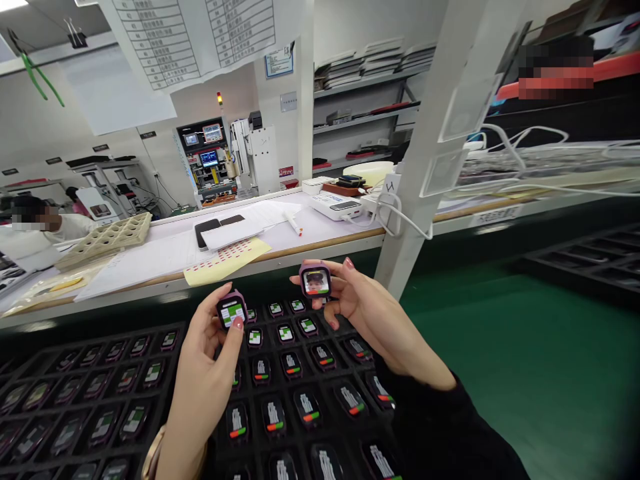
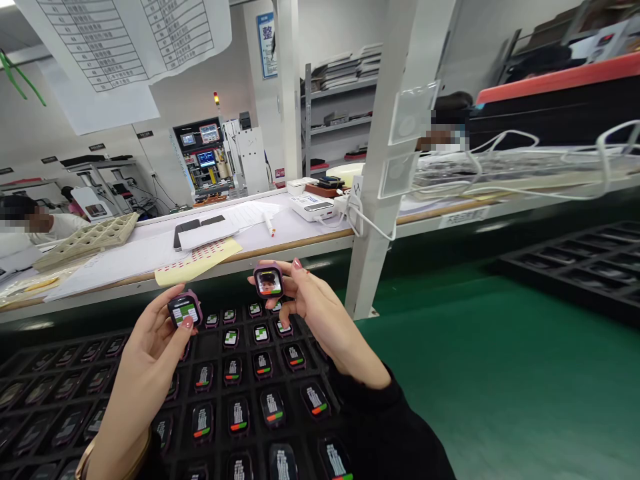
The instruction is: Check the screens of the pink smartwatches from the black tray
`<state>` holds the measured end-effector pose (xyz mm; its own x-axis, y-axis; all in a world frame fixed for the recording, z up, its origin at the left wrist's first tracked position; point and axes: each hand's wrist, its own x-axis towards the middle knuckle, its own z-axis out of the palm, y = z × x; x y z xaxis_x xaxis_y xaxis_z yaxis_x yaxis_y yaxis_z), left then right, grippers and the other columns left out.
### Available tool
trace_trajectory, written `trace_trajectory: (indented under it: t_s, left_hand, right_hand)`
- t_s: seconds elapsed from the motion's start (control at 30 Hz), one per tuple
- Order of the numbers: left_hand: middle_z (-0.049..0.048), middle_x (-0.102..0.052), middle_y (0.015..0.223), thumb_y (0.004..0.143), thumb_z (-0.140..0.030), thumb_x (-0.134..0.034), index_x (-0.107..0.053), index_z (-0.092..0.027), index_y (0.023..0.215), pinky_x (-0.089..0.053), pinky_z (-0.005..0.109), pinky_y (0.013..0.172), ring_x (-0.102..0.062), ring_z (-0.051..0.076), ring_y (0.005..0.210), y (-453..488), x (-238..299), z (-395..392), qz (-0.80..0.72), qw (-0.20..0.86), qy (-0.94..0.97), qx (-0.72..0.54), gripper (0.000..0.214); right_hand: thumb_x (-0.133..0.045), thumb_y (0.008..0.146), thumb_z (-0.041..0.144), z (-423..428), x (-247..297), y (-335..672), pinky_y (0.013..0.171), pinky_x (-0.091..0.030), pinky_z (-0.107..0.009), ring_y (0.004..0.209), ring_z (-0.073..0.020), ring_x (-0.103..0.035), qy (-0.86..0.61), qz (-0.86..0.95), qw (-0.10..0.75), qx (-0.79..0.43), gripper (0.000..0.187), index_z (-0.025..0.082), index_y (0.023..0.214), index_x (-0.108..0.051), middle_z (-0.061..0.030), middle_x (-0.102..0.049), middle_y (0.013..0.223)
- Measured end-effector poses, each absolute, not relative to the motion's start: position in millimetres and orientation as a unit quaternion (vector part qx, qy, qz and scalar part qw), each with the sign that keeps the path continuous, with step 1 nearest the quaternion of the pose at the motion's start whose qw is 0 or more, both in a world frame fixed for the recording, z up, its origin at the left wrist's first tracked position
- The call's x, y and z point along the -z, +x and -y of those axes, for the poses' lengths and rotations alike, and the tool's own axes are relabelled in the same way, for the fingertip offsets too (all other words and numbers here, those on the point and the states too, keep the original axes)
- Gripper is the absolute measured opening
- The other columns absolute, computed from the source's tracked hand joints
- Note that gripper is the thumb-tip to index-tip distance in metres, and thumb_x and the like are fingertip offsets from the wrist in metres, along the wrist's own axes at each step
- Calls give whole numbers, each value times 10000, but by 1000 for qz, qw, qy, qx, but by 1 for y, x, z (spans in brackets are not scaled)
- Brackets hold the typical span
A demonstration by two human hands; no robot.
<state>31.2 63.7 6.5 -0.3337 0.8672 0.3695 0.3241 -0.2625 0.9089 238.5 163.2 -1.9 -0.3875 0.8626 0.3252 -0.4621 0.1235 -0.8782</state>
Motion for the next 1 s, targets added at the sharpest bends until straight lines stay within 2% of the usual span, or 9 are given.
trace_trajectory:
  t_s: [0.23,0.5,1.0]
  left_hand:
    - [47,-611,1333,915,-407,-623,-556,-299,1337,-520,272,923,-623,188,1116,32,-8,-64,-567,226,530,-589,441]
    - [8,-619,1326,921,-395,-629,-558,-339,1327,-512,197,910,-616,139,1116,30,-6,-66,-557,231,535,-592,415]
    - [-9,-625,1319,924,-391,-629,-569,-358,1309,-512,172,915,-616,124,1118,29,-5,-65,-555,223,540,-592,391]
  right_hand:
    - [-594,977,622,-162,1,239,462,-464,-218,717,-197,-567,-182,538,522,-636,486,197,1180,-717,-142,-706,1112]
    - [-645,948,623,-162,1,238,453,-474,-189,708,-183,-578,-179,537,526,-635,492,193,1176,-720,-139,-712,1103]
    - [-610,992,556,-162,2,238,468,-482,-189,714,-177,-584,-179,539,524,-635,448,171,1204,-696,-145,-707,1106]
